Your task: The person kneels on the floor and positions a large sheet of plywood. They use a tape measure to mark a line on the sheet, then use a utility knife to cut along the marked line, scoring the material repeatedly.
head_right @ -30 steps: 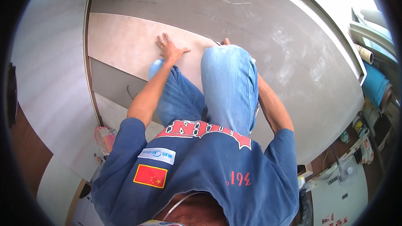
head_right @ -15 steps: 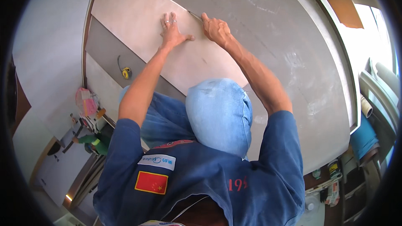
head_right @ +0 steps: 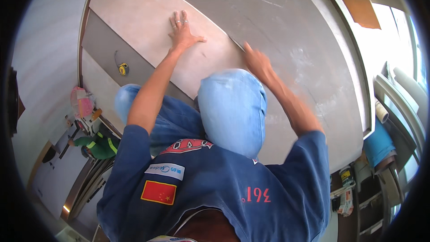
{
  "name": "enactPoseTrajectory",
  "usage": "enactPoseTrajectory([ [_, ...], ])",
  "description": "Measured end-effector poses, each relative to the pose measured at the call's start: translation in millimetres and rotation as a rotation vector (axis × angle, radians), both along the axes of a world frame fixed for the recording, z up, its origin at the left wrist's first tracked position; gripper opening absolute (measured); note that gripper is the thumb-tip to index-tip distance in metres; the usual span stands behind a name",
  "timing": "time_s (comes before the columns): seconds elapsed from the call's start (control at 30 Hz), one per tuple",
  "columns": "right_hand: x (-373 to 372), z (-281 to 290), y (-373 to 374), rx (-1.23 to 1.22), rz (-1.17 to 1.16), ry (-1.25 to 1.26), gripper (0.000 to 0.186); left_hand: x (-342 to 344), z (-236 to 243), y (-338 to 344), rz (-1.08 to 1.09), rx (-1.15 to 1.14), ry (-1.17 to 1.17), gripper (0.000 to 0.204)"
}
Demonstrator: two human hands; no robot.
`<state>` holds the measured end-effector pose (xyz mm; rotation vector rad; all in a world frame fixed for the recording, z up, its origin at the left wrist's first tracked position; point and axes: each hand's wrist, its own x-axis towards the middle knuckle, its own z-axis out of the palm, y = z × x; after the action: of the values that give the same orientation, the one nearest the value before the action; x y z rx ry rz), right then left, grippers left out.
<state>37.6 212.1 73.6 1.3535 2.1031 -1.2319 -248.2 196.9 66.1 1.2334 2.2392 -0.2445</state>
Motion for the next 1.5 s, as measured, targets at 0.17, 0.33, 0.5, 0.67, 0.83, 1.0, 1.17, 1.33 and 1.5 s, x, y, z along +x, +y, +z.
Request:
enactPoseTrajectory([
  [0.17, 106, 6, -45, 0.020, -0.043, 0.098, 0.024, 3, 0, 3, -0.003, -0.026, 0.014, 0.143],
  [0.33, 1, -5, 24, 0.144, -0.009, 0.223, 0.026, 2, 3, 0, 0.014, 0.006, -0.018, 0.143],
  [0.5, -148, -43, 84, 0.301, 0.014, 0.390, 0.027, 2, 1, 0, 0.018, 0.000, -0.012, 0.143],
  [0.67, -149, -78, 83, 0.357, 0.129, 0.334, 0.025, 0, -6, -6, 0.000, 0.067, 0.005, 0.142],
  [0.83, 15, -24, 9, 0.104, 0.073, 0.084, 0.038, -1, -11, -7, -0.001, 0.091, 0.006, 0.140],
  [1.0, 137, 21, -51, -0.059, -0.022, -0.021, 0.025, 0, -10, -3, 0.001, 0.042, 0.012, 0.139],
  [1.17, 58, 11, -7, 0.098, -0.031, 0.090, 0.022, 1, -4, -3, 0.010, -0.001, 0.024, 0.141],
  [1.33, -107, -28, 61, 0.256, 0.014, 0.286, 0.024, 2, -1, -1, 0.009, -0.008, 0.020, 0.143],
  [1.5, -157, -61, 84, 0.271, 0.051, 0.342, 0.024, 1, -7, -4, 0.007, 0.052, 0.015, 0.143],
])
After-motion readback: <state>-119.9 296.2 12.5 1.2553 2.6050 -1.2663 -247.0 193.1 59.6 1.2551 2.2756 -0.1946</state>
